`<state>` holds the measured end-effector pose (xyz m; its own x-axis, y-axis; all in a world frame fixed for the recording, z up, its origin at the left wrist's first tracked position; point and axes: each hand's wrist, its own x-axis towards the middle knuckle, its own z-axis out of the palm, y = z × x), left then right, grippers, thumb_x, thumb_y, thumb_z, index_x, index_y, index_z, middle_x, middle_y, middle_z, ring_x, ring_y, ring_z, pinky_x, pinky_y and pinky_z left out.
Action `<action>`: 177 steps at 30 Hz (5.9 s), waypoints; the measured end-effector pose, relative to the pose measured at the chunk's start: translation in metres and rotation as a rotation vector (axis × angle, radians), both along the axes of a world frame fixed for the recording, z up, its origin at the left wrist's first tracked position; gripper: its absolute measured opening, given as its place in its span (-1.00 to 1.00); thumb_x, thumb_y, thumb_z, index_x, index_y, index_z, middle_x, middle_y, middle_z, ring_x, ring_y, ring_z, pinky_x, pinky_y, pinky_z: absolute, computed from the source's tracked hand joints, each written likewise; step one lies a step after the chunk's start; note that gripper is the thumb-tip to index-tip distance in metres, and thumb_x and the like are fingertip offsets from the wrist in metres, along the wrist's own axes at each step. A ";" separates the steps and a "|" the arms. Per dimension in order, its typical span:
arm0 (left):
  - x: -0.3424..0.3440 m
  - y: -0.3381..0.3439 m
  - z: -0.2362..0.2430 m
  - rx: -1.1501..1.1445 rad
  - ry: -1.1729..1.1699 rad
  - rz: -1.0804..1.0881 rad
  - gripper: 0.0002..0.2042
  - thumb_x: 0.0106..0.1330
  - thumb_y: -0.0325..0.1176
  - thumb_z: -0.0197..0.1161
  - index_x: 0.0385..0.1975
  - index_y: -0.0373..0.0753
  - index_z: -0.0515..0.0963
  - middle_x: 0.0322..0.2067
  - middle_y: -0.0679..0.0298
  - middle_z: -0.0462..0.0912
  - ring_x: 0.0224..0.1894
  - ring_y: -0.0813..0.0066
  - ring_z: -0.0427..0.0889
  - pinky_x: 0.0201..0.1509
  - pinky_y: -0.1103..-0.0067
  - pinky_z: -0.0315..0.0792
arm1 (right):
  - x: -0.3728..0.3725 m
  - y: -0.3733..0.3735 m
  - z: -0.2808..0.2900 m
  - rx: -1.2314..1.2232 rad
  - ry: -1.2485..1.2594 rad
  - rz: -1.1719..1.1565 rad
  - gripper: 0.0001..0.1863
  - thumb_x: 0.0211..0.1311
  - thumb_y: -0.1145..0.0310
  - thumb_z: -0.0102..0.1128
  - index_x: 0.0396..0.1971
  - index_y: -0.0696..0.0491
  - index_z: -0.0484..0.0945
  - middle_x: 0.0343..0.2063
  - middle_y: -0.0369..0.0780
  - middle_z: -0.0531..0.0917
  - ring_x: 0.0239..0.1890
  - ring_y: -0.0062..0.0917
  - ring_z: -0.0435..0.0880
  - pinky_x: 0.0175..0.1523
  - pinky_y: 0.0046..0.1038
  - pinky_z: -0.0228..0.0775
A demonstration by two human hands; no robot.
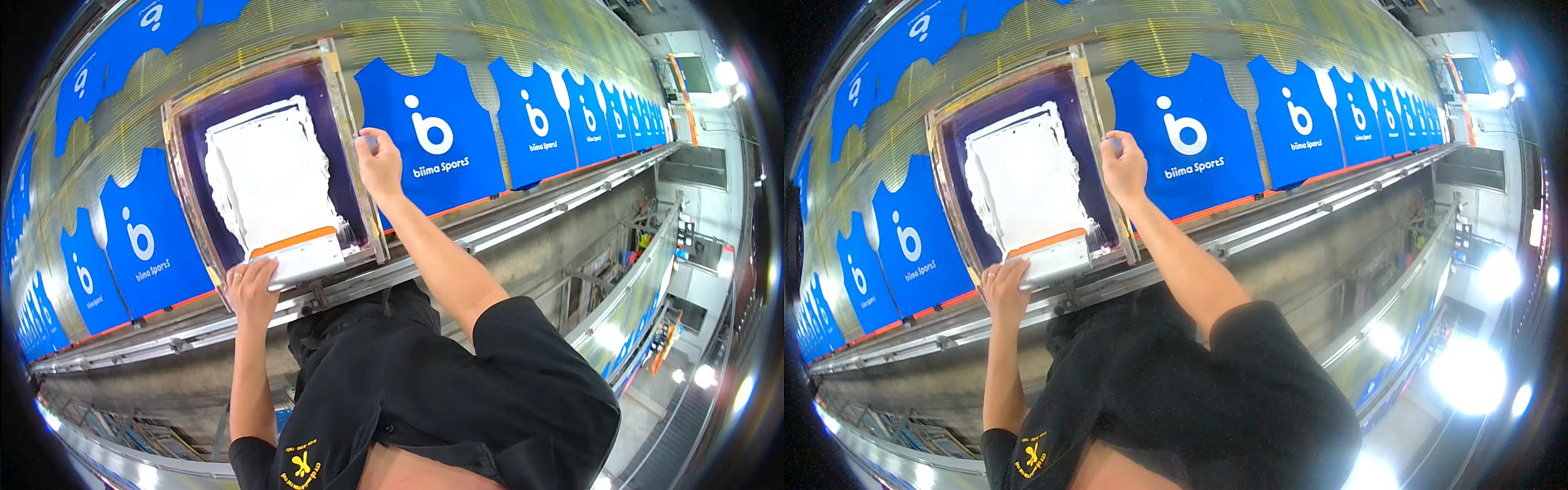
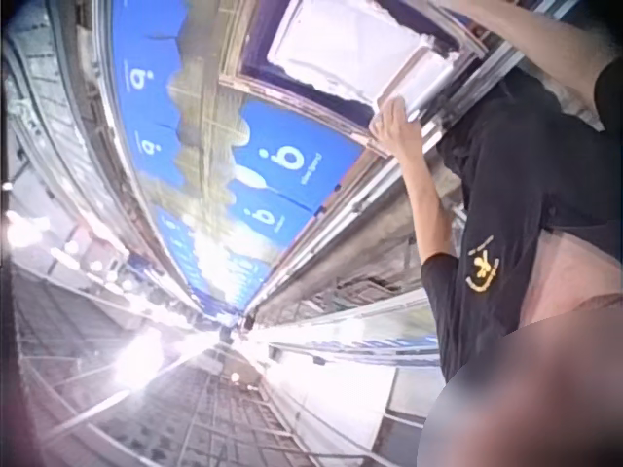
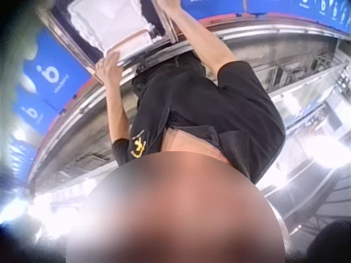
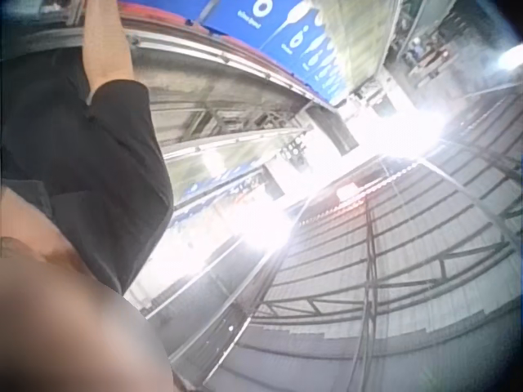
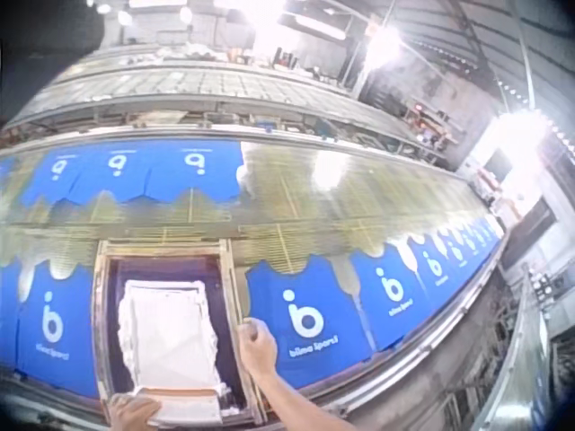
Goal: The person uses a squeegee to spread white ink across a screen printing frame placed over a blue sports jersey. The person repeatedly pulls the squeegee across the screen to apply ink, then lifts the frame to reveal the printed logo on the jersey.
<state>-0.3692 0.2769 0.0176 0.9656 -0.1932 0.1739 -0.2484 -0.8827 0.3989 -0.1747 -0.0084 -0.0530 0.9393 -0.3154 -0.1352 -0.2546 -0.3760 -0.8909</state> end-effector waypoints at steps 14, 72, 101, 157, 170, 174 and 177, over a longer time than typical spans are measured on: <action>0.224 0.077 -0.002 -0.001 -0.156 -0.175 -0.73 0.17 -0.01 0.58 -0.36 -0.06 0.80 -0.41 0.31 0.80 -0.33 0.21 0.71 -0.04 0.26 0.39 | -0.009 0.014 -0.007 -0.222 0.089 0.059 -0.61 0.39 0.09 0.38 0.09 -0.03 0.66 -0.20 -0.16 0.77 -0.22 -0.34 0.73 -0.03 -0.32 0.55; 0.128 0.058 -0.042 0.014 0.033 0.033 -0.76 0.03 -0.21 0.63 -0.27 0.01 0.85 -0.41 0.25 0.82 -0.32 0.21 0.77 -0.13 0.28 0.56 | -0.024 0.087 0.037 -0.684 -0.379 0.870 -0.65 -0.13 0.46 0.51 -0.25 0.06 0.66 -0.27 -0.20 0.71 -0.18 -0.24 0.63 0.00 -0.19 0.43; 0.052 0.038 -0.030 -0.092 -0.047 0.070 -0.66 -0.20 -0.33 0.70 -0.32 -0.05 0.84 -0.37 0.27 0.84 -0.35 0.26 0.75 -0.15 0.35 0.56 | -0.098 0.079 0.050 -0.649 -0.362 0.845 -0.66 -0.15 0.47 0.52 -0.28 0.01 0.65 -0.35 -0.24 0.67 -0.18 -0.28 0.62 -0.04 -0.24 0.39; -0.039 0.071 0.000 -0.160 0.092 -0.038 -0.39 -0.01 -0.42 0.59 0.17 -0.01 0.70 0.14 0.37 0.75 0.21 0.27 0.65 0.39 0.30 0.37 | 0.006 0.045 0.058 0.078 -0.082 -0.020 -0.60 0.45 0.13 0.39 0.03 0.18 0.75 -0.09 -0.17 0.77 -0.03 -0.50 0.66 0.11 -0.44 0.45; -0.084 0.353 0.002 -0.007 -0.009 0.013 -0.49 -0.16 -0.49 0.54 -0.06 -0.06 0.75 -0.06 0.41 0.80 -0.05 0.31 0.69 0.17 0.31 0.46 | -0.080 0.340 -0.003 0.239 -0.015 0.031 -0.73 0.51 0.19 0.35 -0.05 0.09 0.70 -0.52 -0.44 0.58 -0.52 -0.79 0.41 -0.41 -0.58 0.21; -0.081 0.408 0.011 0.028 0.108 -0.066 -0.54 -0.12 -0.42 0.60 -0.11 -0.04 0.75 -0.07 0.37 0.83 -0.07 0.31 0.74 0.19 0.30 0.48 | -0.083 0.385 -0.006 0.046 0.059 0.019 -0.69 0.43 0.17 0.39 -0.04 0.08 0.70 -0.31 -0.29 0.73 -0.31 -0.59 0.65 -0.15 -0.44 0.50; -0.034 0.433 0.012 -0.014 0.065 -0.080 -0.60 0.01 -0.31 0.64 -0.09 -0.03 0.75 -0.15 0.34 0.84 -0.10 0.31 0.75 0.20 0.28 0.47 | -0.081 0.392 -0.005 0.018 0.088 0.032 -0.66 0.42 0.14 0.39 -0.02 0.07 0.69 -0.27 -0.25 0.75 -0.27 -0.54 0.69 -0.09 -0.42 0.53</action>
